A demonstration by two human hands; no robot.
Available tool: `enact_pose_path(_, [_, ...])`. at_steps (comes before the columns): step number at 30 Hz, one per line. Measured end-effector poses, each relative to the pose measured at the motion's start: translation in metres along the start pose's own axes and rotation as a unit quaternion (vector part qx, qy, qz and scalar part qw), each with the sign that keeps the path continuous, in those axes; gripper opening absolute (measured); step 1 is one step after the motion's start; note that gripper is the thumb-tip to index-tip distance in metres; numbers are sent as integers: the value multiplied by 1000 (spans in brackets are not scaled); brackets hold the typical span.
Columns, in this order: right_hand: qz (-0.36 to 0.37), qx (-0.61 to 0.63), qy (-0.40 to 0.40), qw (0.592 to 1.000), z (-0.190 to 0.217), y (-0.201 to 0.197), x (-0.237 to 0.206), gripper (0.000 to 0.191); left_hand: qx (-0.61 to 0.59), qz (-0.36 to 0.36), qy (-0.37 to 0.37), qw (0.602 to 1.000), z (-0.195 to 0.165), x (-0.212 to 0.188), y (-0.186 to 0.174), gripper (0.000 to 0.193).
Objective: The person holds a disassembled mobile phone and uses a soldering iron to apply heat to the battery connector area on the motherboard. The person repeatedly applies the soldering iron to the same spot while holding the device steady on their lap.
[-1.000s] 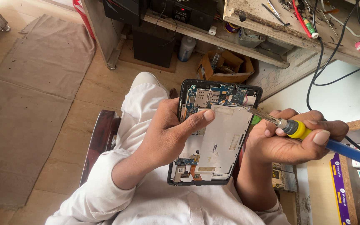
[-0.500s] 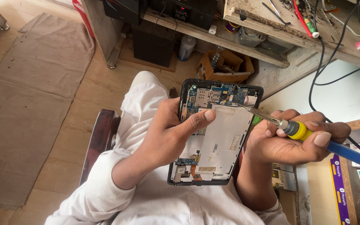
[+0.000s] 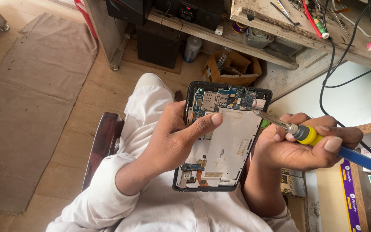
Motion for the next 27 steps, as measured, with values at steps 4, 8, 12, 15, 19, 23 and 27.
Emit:
enact_pose_path(4, [-5, 11, 14, 1000, -1, 0, 0, 25, 20, 1, -4, 1000, 0, 0, 0, 27])
enact_pose_path(8, [2, 24, 29, 999, 2, 3, 0, 24, 19, -1, -2, 1000, 0, 0, 0, 26])
enact_pose_path(12, [8, 27, 30, 999, 4, 6, 1, 24, -1, -1, -5, 1000, 1, 0, 0, 27])
enact_pose_path(15, [23, 8, 10, 1000, 5, 10, 2, 25, -9, -1, -7, 1000, 1, 0, 0, 27])
enact_pose_path(19, [26, -11, -9, 1000, 6, 13, 2, 26, 6, -3, -6, 1000, 0, 1, -2, 27])
enact_pose_path(23, [32, -31, -25, 999, 8, 17, 2, 27, -4, -3, -2, 1000, 0, 1, -2, 26])
enact_pose_path(27, [-7, -3, 0, 1000, 8, 15, 3, 23, 4, -2, -2, 1000, 0, 2, -2, 27])
Point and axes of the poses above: each hand's wrist, its own x-axis towards the middle knuckle, its own y-axis out of the palm, z = x × y, the point moved 5 cm from there along x, towards the middle knuckle, and after that the axes turned 13 degrees about y, right-handed, at the moved point
